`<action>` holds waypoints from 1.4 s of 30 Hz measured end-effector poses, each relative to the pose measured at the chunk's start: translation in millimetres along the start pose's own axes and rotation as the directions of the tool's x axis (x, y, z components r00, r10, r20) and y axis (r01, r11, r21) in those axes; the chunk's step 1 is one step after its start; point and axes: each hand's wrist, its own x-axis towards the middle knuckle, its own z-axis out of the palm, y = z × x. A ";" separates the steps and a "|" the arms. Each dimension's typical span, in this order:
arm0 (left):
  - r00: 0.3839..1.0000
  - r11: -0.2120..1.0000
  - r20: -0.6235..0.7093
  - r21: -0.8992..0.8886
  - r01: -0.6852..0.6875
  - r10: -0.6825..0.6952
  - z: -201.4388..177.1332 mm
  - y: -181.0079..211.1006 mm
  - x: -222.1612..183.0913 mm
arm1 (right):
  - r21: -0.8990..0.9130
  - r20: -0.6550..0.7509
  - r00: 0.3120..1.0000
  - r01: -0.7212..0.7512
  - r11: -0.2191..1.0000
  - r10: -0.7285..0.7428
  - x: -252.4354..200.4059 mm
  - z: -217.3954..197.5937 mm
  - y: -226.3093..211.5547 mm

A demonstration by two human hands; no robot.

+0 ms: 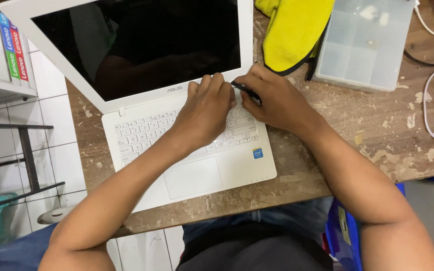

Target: The person is repairing a white Asus laptop, specifically focusing on reconnecting internal components like a ribbon cable near the keyboard area.

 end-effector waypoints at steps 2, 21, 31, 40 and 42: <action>1.000 1.000 0.017 0.018 0.007 -0.007 -0.4 0.8 0.7 | -0.003 0.009 1.000 -0.007 1.000 0.007 -0.6 -0.5 1.4; 0.995 0.992 -0.098 -0.119 -0.034 0.023 5.4 -6.3 2.4 | 0.059 0.036 0.999 -0.036 0.998 0.034 0.2 1.0 5.9; 0.995 0.977 -0.081 -0.210 0.032 -0.050 6.2 -6.7 9.3 | 0.091 0.017 0.999 -0.053 0.994 0.052 -1.7 6.7 12.1; 0.956 0.988 -0.287 -0.154 0.012 -0.057 11.9 -0.9 8.3 | 0.105 0.006 0.998 -0.059 0.993 0.059 0.5 4.9 8.7; 0.944 0.993 -0.326 -0.121 0.001 -0.041 18.7 -2.6 9.2 | 0.098 0.002 0.998 -0.057 0.994 0.057 -0.3 6.3 9.7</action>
